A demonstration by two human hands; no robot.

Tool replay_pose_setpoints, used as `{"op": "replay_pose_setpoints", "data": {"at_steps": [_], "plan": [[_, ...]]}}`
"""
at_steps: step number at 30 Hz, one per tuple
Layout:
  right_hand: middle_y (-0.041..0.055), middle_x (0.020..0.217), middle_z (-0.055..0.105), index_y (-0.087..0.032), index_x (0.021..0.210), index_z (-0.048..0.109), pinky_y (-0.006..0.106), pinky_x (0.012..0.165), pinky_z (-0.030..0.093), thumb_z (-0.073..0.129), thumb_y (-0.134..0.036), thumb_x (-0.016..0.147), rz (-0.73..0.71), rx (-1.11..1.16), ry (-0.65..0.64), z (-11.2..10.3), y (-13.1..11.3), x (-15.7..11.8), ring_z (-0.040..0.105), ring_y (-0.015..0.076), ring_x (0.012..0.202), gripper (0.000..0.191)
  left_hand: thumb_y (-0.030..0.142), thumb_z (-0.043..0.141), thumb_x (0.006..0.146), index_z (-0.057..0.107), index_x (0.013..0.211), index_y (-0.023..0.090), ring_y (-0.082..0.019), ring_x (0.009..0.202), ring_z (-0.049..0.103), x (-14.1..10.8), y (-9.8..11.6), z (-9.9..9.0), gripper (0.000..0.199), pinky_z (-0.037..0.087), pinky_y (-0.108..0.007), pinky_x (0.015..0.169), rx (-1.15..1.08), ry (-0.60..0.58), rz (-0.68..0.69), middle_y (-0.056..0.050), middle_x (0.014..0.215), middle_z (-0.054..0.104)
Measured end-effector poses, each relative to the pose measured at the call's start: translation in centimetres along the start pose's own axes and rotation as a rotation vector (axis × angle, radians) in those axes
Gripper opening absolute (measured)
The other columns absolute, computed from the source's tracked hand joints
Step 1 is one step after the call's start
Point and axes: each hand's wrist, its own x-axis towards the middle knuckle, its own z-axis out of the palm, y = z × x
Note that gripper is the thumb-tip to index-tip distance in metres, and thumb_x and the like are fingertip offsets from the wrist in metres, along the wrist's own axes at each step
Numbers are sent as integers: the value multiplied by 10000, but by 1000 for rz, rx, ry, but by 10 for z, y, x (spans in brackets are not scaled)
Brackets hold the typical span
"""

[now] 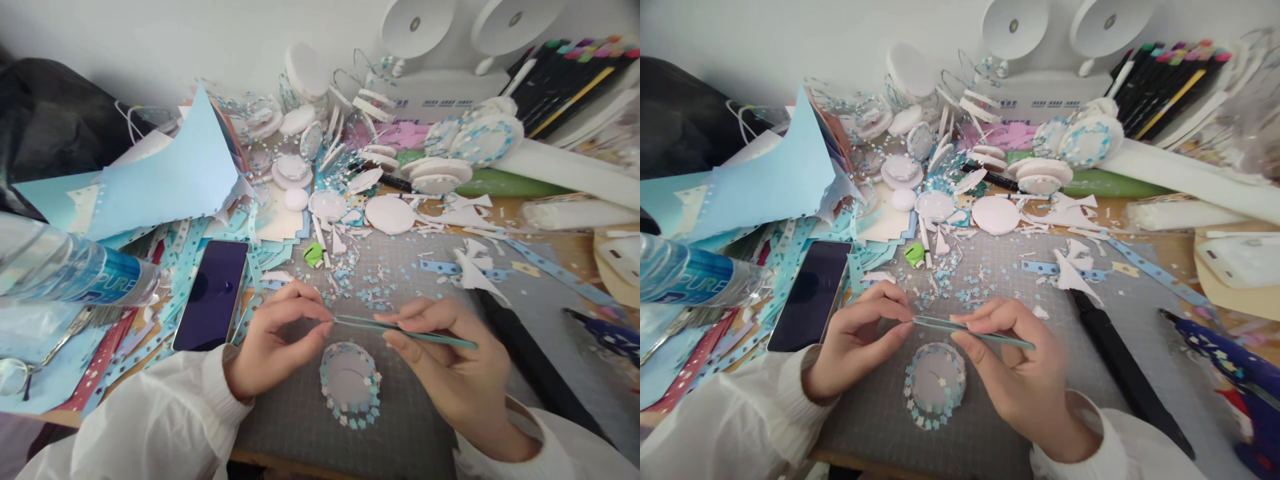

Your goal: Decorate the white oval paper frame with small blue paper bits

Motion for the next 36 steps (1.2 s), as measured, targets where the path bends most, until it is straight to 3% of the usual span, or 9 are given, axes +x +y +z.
{"op": "replay_pose_setpoints", "data": {"at_steps": [5, 11, 16, 20, 26, 32, 36], "plan": [[-12, 715, 607, -239, 778, 624, 249, 591, 563, 733, -156, 794, 165, 142, 9, -2, 9, 1, 660, 145, 662, 138, 104, 671, 800, 691, 830, 168, -157, 789, 601, 0, 0, 0, 74, 498, -292, 730, -26, -22, -7, -54, 822, 621], [-57, 589, 571, -224, 741, 598, 295, 693, 550, 768, -244, 769, 408, 429, -41, 0, 14, 7, 525, 81, 490, 174, 144, 671, 814, 700, 819, 168, -166, 778, 604, 2, 2, -1, 38, 508, -297, 717, -122, -68, -67, -68, 803, 635], [-43, 577, 578, -211, 713, 603, 197, 478, 426, 801, -266, 709, 564, 545, -14, 3, 10, 10, 521, 83, 488, 205, 206, 657, 842, 704, 843, 170, -174, 801, 594, 2, 2, -2, 59, 504, -301, 736, -155, -60, -75, -77, 820, 631], [-43, 601, 580, -207, 694, 609, 205, 480, 422, 817, -270, 681, 545, 522, 35, 5, 10, 9, 536, 91, 502, 218, 264, 703, 815, 701, 907, 178, -183, 828, 582, 1, 0, -2, 126, 502, -307, 744, -127, -76, -71, -84, 873, 632], [-50, 599, 573, -206, 705, 596, 205, 552, 446, 793, -242, 720, 504, 509, 21, 9, 10, 6, 547, 85, 535, 201, 181, 677, 832, 709, 853, 178, -161, 797, 602, 1, 0, 0, 38, 501, -290, 737, -146, -35, -80, -63, 824, 639], [-46, 587, 577, -208, 711, 579, 210, 494, 426, 810, -283, 698, 527, 503, 1, 8, 10, 9, 525, 90, 494, 243, 205, 678, 834, 729, 826, 165, -177, 789, 626, 4, 4, -1, 65, 523, -292, 701, -162, -43, -102, -85, 814, 676], [-29, 681, 609, -211, 735, 580, 240, 521, 481, 789, -301, 737, 425, 405, -8, 3, 12, 6, 546, 91, 502, 228, 183, 687, 822, 733, 823, 166, -163, 749, 623, 3, 4, -2, 49, 524, -283, 677, -151, -44, -81, -77, 792, 667]]}}
